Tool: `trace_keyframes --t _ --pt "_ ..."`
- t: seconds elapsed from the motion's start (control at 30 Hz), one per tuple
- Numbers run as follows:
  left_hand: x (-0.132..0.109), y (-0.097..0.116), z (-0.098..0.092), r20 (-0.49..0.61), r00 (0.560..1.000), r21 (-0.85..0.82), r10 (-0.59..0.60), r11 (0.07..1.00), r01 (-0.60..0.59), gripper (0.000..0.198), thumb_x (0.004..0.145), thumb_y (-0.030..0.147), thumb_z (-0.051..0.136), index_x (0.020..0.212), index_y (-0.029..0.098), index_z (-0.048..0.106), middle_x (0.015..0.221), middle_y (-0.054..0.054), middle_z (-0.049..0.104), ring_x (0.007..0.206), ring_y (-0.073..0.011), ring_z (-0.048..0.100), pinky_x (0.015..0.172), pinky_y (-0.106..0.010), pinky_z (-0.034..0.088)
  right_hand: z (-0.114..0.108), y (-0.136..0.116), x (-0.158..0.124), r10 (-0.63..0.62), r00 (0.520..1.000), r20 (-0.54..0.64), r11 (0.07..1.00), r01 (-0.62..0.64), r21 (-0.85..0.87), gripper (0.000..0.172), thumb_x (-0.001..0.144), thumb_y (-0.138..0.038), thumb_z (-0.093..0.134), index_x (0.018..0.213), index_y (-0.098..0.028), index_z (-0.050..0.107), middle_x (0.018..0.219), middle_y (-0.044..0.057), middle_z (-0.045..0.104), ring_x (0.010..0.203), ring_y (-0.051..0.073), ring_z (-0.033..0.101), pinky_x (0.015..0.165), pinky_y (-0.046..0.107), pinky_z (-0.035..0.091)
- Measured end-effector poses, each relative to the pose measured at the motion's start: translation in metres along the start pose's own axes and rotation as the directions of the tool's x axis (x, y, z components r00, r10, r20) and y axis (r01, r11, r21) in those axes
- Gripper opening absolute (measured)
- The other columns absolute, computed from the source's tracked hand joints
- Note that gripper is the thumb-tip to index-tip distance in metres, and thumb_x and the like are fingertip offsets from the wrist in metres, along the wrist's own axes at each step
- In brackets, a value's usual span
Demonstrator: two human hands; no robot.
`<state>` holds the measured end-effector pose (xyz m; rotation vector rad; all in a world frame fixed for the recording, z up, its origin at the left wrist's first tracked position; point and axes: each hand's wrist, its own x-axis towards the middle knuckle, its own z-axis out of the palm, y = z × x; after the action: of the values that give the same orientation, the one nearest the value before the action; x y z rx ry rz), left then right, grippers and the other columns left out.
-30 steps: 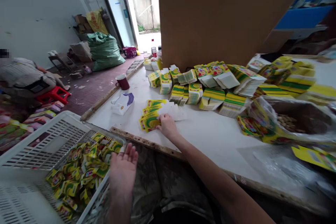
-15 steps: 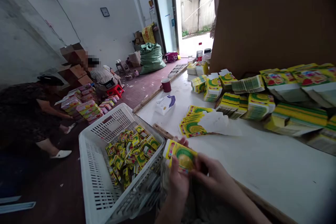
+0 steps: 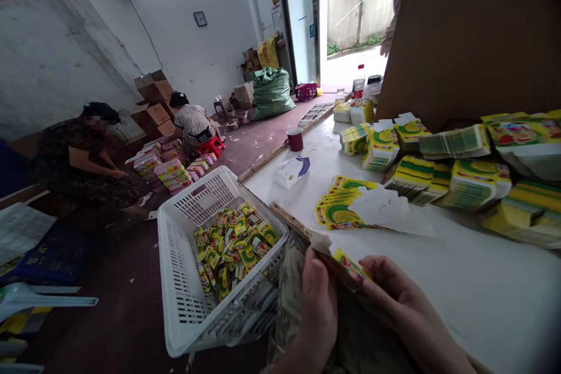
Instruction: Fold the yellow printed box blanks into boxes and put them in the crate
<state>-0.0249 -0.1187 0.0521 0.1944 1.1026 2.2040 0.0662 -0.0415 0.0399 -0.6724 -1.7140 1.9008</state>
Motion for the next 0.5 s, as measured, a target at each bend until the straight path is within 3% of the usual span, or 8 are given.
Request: trace_keyframes --t 0.13,0.2,0.27,0.37,0.43,0.5 --pt "0.011 -0.005 -0.005 0.039 0.999 0.099 -0.024 0.995 0.02 0.018 0.08 0.036 0.07 0.09 0.02 0.07 0.089 -0.005 0.073 0.089 -0.0231 0.068 0.089 -0.036 0.049 -0.014 0.0 0.002 -0.12 0.991 -0.057 0.928 0.092 -0.361 0.028 0.089 -0.049 0.053 0.087 -0.023 0.063 0.071 0.0 0.067 0.064 0.017 0.063 0.058 0.024 0.05" --pt "0.016 0.0 -0.011 0.078 0.997 0.181 -0.014 0.983 0.0 0.021 0.081 0.037 0.069 0.093 0.02 0.071 0.092 -0.006 0.073 0.092 -0.0241 0.068 0.09 -0.036 0.049 -0.024 0.002 0.002 -0.25 0.964 -0.094 0.822 0.16 -0.547 0.028 0.09 -0.047 0.052 0.084 -0.023 0.066 0.068 0.0 0.068 0.057 0.016 0.062 0.053 0.024 0.049" --pt "0.018 0.013 -0.017 0.117 0.992 0.29 0.052 0.953 -0.084 0.035 0.08 0.043 0.069 0.106 0.02 0.068 0.107 -0.009 0.071 0.103 -0.0252 0.065 0.095 -0.037 0.047 -0.039 0.001 0.003 -0.402 0.914 -0.065 0.687 0.254 -0.681 0.026 0.091 -0.043 0.052 0.091 -0.024 0.069 0.077 0.001 0.073 0.063 0.017 0.066 0.058 0.025 0.051" --pt "0.018 0.041 -0.021 0.268 0.952 0.511 0.145 0.816 -0.268 0.07 0.071 0.049 0.076 0.13 0.02 0.053 0.133 -0.013 0.057 0.124 -0.0276 0.052 0.108 -0.04 0.038 -0.055 -0.011 0.006 -0.573 0.809 0.129 0.407 0.418 -0.812 0.025 0.093 -0.039 0.051 0.102 -0.03 0.072 0.09 0.002 0.075 0.078 0.02 0.069 0.067 0.029 0.052" --pt "0.015 0.056 -0.02 0.396 0.918 0.697 0.035 0.638 -0.326 0.092 0.054 0.044 0.088 0.134 0.021 0.048 0.137 -0.012 0.052 0.129 -0.0302 0.046 0.111 -0.042 0.034 -0.054 -0.023 0.005 -0.579 0.749 0.322 0.255 0.541 -0.801 0.023 0.093 -0.039 0.054 0.104 -0.032 0.072 0.092 0.002 0.076 0.081 0.021 0.068 0.071 0.032 0.052" --pt "0.011 0.063 -0.016 0.477 0.861 0.806 -0.178 0.478 -0.348 0.094 0.044 0.038 0.091 0.128 0.021 0.053 0.128 -0.01 0.058 0.118 -0.0309 0.053 0.103 -0.042 0.042 -0.046 -0.029 0.003 -0.526 0.687 0.501 0.197 0.672 -0.714 0.022 0.089 -0.039 0.06 0.107 -0.033 0.07 0.093 0.001 0.076 0.082 0.02 0.069 0.08 0.034 0.052"
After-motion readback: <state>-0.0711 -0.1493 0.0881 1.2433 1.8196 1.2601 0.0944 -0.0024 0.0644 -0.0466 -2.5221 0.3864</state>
